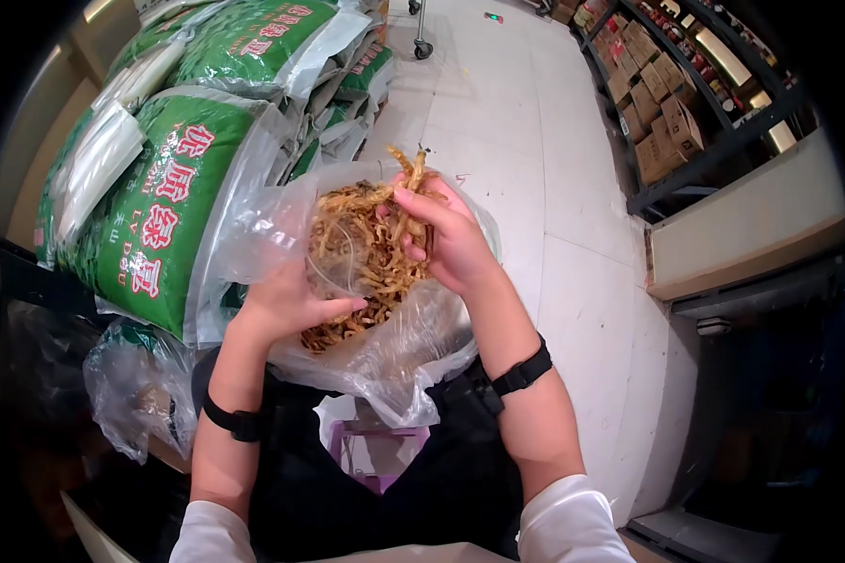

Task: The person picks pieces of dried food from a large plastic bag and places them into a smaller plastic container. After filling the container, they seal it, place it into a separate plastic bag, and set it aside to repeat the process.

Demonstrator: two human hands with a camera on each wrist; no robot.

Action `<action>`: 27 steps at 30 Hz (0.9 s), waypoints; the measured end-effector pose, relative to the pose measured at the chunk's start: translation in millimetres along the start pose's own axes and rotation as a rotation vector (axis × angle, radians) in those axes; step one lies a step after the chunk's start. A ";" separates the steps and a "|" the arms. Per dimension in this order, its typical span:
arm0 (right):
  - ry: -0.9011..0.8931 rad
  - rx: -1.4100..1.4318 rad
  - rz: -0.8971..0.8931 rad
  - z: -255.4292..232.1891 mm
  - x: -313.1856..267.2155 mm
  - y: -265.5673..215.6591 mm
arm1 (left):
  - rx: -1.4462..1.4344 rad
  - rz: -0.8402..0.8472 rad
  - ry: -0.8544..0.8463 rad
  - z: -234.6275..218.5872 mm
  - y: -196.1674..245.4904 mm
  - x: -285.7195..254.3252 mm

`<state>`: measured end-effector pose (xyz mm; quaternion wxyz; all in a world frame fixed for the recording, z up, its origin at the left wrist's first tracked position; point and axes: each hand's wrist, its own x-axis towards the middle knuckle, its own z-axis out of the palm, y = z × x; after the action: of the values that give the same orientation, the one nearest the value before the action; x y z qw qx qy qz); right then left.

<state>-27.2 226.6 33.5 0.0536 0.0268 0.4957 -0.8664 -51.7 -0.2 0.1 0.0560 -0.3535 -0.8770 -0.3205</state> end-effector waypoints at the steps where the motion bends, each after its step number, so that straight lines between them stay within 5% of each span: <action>1: -0.005 -0.009 0.002 -0.4 -0.8 1.2 | 0.091 0.111 0.059 -2.4 0.7 0.2; 6: -0.271 -0.362 0.133 -2.8 -2.6 2.9 | -0.120 -0.040 -0.009 -5.3 3.2 -4.2; 10: -0.324 -0.586 -0.037 4.4 -0.7 15.2 | -0.077 -0.025 -0.041 -8.9 3.6 -5.7; 15: -0.294 -0.567 -0.048 6.9 -0.5 18.3 | -0.058 -0.056 -0.087 -11.4 2.4 -7.0; 17: -0.292 -0.851 -0.027 7.4 -1.0 17.5 | -0.045 -0.016 -0.062 -9.0 1.7 -7.8; 24: -0.338 -0.965 -0.014 11.8 -6.1 16.2 | -0.102 -0.090 -0.210 -1.9 3.0 -8.5; 27: -0.196 -0.722 0.193 17.2 -10.0 3.9 | -0.108 -0.129 -0.200 -4.6 3.3 -7.8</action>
<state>-16.6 210.4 39.9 0.1877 -0.0301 0.7567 -0.6255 -44.3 -5.8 2.9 -0.0714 -0.3288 -0.8807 -0.3333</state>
